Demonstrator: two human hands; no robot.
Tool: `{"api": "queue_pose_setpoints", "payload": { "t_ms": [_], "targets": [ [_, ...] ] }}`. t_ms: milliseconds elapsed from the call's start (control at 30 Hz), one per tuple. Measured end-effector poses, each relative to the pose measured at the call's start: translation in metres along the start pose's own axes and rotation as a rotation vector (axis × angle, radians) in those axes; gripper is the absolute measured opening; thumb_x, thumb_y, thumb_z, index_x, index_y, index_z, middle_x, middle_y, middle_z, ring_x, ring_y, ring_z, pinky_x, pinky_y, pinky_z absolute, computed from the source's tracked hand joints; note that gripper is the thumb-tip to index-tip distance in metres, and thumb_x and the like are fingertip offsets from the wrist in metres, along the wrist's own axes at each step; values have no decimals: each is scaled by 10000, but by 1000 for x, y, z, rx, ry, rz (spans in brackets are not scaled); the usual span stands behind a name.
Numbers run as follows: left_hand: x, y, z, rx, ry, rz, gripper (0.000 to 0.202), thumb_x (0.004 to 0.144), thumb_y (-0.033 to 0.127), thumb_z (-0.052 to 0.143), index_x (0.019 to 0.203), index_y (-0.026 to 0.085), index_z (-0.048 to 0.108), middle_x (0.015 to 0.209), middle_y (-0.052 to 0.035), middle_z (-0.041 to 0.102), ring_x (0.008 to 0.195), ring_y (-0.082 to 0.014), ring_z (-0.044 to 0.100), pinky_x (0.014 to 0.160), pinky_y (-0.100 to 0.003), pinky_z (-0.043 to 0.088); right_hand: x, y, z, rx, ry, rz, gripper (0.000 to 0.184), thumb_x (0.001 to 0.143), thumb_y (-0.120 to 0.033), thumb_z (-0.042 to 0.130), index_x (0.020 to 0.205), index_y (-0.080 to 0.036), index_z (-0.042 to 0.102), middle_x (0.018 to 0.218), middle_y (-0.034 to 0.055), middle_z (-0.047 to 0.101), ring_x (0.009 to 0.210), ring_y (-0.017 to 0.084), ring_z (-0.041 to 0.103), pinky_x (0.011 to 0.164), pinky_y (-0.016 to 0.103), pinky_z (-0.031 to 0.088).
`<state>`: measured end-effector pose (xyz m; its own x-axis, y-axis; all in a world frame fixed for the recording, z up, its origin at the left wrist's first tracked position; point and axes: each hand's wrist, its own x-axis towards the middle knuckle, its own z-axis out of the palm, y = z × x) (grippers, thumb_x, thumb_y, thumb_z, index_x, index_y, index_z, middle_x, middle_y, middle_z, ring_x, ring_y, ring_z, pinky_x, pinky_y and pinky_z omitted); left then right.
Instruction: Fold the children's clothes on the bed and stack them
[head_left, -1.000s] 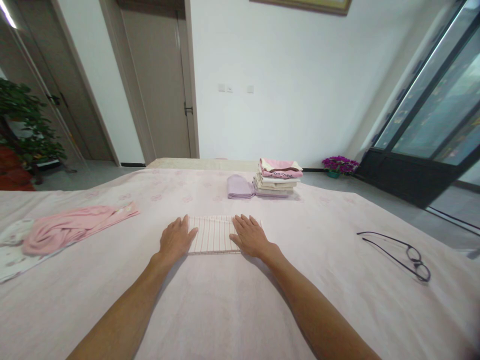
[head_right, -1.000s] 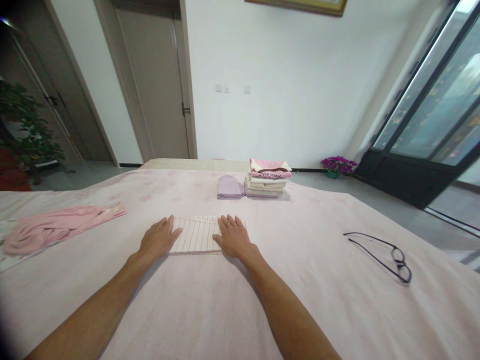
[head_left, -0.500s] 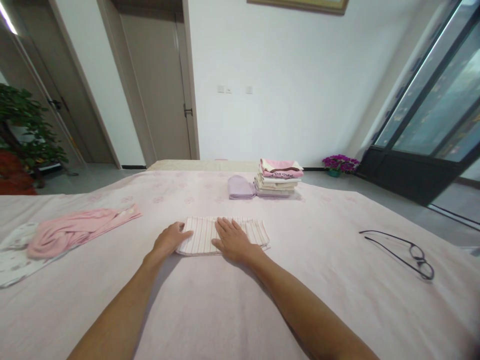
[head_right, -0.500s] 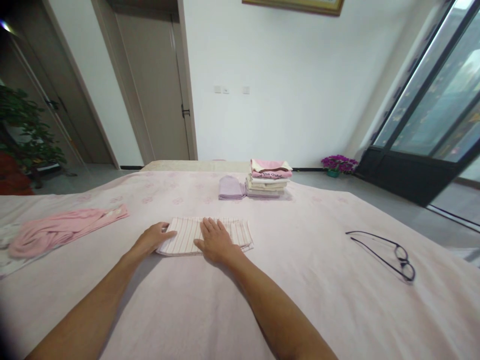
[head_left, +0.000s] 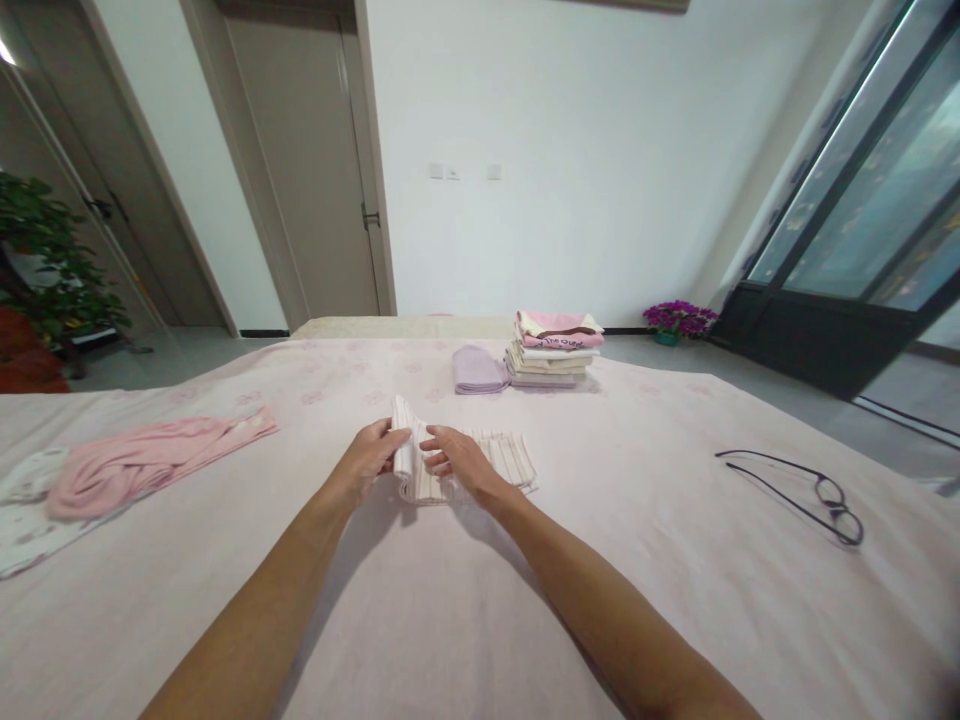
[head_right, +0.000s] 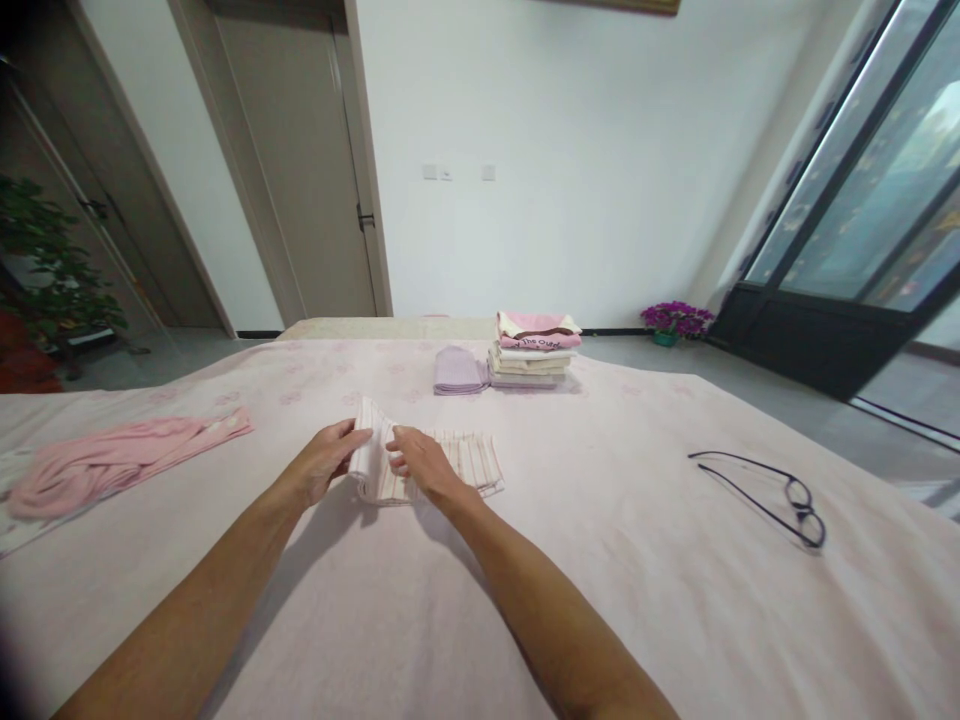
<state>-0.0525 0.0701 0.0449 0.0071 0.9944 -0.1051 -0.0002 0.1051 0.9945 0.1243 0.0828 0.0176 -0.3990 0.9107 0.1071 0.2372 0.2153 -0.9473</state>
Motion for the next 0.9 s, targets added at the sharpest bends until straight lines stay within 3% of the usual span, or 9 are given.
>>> {"api": "queue_pose_setpoints", "payload": {
  "t_ms": [100,200,333,400,467,533,633,733,900],
  "targets": [
    [-4,4,23,-95,-85,-46,616,754,401,735,1286,144,561,849,-44,711,682,-137,663,655,-247,530,1,-11,-6,220,-98,56,543,941,-603,400,1255,-191,562,1080,82,684,785,159,658,644,254,519],
    [-3,2,35,-158,-124,-88,606,793,373,702,1334,152,541,817,-32,688,646,-112,644,649,-237,534,3,-13,-17,190,-37,45,395,793,-453,668,1054,-159,626,870,19,664,683,118,581,576,193,442],
    [4,-8,34,62,82,107,471,831,331,601,1260,135,610,866,-51,692,633,-114,629,629,-256,527,5,-10,-37,91,14,157,169,697,-206,631,850,-140,603,641,-41,552,532,75,471,483,165,339],
    [9,-16,33,233,196,243,431,851,323,550,1237,150,633,974,-78,716,780,-158,678,755,-305,547,4,-11,-50,81,3,185,175,672,-165,590,845,-142,597,642,-41,556,528,74,476,483,163,338],
    [11,-24,36,374,217,355,427,877,314,500,1254,161,630,1149,-103,701,1023,-206,669,947,-357,505,3,-13,-63,77,-11,201,220,668,-164,575,885,-145,604,669,-34,584,547,83,504,500,167,364],
    [13,-31,42,507,164,449,443,908,315,458,1295,158,607,1319,-113,630,1247,-232,563,1102,-384,395,0,-16,-76,46,-26,215,248,667,-165,573,912,-147,610,682,-28,600,560,92,527,507,170,383],
    [14,-41,57,672,47,540,493,954,352,402,1380,143,533,1462,-116,513,1414,-244,387,1195,-415,270,-2,-15,-93,-46,-25,228,250,669,-149,571,916,-144,610,665,-28,596,551,98,538,486,167,387],
    [19,-49,70,765,-23,588,519,980,378,362,1436,153,464,1534,-121,422,1455,-247,316,1209,-446,246,-4,-11,-107,-145,-12,272,259,680,-129,586,939,-143,606,676,-21,613,559,104,561,487,165,415],
    [25,-59,88,937,-34,651,525,977,384,384,1461,184,418,1567,-156,354,1479,-298,249,1191,-521,239,-3,1,-121,-214,-20,404,320,689,-99,651,1001,-149,597,741,11,677,610,142,647,546,210,516]
  ]
}}
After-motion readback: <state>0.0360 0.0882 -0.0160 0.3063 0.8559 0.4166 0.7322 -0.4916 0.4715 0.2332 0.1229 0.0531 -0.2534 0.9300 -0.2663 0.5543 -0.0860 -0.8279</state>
